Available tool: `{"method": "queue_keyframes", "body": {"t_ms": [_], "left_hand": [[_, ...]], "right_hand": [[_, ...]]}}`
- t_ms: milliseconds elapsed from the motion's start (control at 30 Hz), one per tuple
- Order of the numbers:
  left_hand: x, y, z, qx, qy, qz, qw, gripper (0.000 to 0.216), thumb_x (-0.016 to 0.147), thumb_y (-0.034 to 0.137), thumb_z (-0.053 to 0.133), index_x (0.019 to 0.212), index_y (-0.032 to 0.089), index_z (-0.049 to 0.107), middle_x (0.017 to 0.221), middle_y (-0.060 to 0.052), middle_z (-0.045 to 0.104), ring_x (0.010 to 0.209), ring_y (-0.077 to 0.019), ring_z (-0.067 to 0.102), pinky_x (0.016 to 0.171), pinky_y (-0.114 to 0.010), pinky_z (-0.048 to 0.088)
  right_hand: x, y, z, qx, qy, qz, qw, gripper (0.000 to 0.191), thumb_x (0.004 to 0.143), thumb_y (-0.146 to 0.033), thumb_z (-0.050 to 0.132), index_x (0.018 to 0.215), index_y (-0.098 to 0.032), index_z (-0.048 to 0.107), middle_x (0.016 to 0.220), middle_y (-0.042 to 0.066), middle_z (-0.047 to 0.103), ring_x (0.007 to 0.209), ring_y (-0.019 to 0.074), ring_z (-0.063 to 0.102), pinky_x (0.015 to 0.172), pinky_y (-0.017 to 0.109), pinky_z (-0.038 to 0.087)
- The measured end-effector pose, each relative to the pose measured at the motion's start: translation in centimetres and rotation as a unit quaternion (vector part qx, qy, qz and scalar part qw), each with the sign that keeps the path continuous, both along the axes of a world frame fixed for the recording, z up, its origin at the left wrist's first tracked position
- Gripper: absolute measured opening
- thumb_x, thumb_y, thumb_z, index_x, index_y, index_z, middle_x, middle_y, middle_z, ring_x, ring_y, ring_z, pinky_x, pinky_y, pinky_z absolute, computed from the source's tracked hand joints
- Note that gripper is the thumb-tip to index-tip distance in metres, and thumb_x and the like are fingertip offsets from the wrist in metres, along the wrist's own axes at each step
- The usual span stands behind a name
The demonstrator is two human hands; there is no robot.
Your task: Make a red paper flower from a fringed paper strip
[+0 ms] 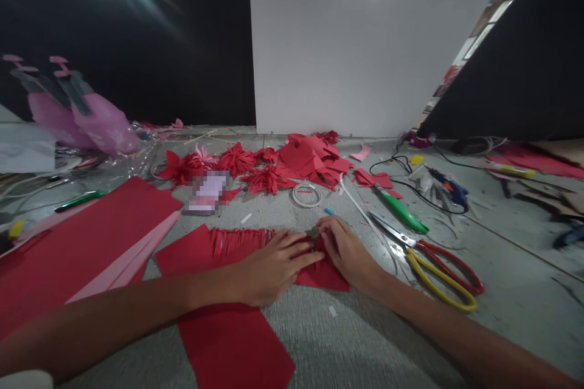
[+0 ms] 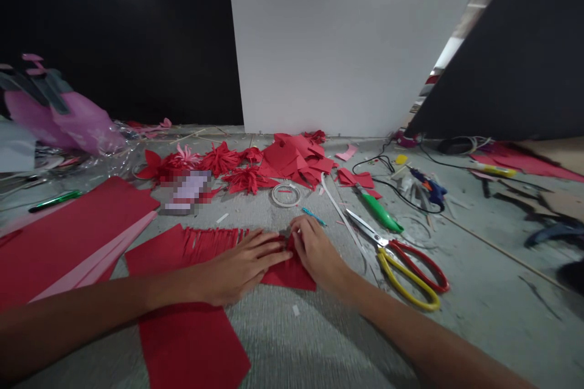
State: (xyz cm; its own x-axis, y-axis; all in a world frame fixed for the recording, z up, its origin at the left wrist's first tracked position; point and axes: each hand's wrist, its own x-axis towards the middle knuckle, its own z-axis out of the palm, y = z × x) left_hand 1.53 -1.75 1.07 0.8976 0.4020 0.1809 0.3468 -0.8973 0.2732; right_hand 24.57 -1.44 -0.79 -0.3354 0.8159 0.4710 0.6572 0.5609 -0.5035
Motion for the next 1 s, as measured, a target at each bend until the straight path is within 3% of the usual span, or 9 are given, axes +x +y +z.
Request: {"method": "queue_keyframes", "body": {"t_ms": [133,300,567,700,1000], "left_hand": [[0.0,-0.1,0.0,0.004,0.001,0.011,1.0,0.052,0.098,0.014,0.042,0.148,0.023,0.034,0.151,-0.013,0.04,0.146,-0.0285,0.028,0.118,-0.055,0.023],[0.0,-0.2,0.5,0.011,0.0,0.019,1.0,0.054,0.095,0.011,0.041,0.148,0.016,0.032,0.152,-0.018,0.037,0.146,-0.0312,0.025,0.117,-0.054,0.027],[-0.1,-0.1,-0.1,0.011,0.002,0.014,1.0,0.065,0.091,0.008,0.039,0.152,0.014,0.015,0.151,-0.015,0.038,0.147,-0.0294,0.021,0.117,-0.05,0.026],[-0.1,0.0,-0.3,0.018,0.003,0.015,1.0,0.063,0.09,0.006,0.038,0.15,0.011,0.02,0.149,-0.016,0.04,0.146,-0.03,0.023,0.118,-0.049,0.026],[-0.2,0.1,-0.9,0.03,-0.004,0.025,0.999,0.061,0.087,0.004,0.04,0.146,0.007,0.026,0.148,-0.018,0.04,0.143,-0.0313,0.027,0.118,-0.05,0.025]], "right_hand": [[0.1,-0.5,0.0,0.021,0.01,-0.007,1.0,0.011,0.098,-0.017,0.039,0.099,-0.023,0.048,0.093,0.007,0.062,0.087,0.0198,0.061,0.079,0.035,0.052],[0.2,-1.1,0.1,0.054,-0.007,0.053,0.997,0.01,0.098,-0.018,0.041,0.099,-0.024,0.049,0.088,0.006,0.062,0.083,0.0191,0.062,0.075,0.033,0.052],[0.2,-0.8,-0.1,0.047,0.022,0.042,0.998,0.019,0.101,-0.02,0.038,0.103,-0.024,0.057,0.089,0.006,0.066,0.083,0.0178,0.065,0.076,0.031,0.056],[0.3,-0.7,0.1,0.077,0.031,0.061,0.995,0.026,0.1,-0.018,0.04,0.113,-0.024,0.062,0.095,0.007,0.068,0.087,0.0175,0.066,0.077,0.03,0.057],[0.5,-0.6,-0.4,0.101,0.02,0.088,0.991,0.023,0.097,-0.02,0.052,0.113,-0.025,0.068,0.096,0.006,0.071,0.087,0.0184,0.068,0.078,0.033,0.059]]}}
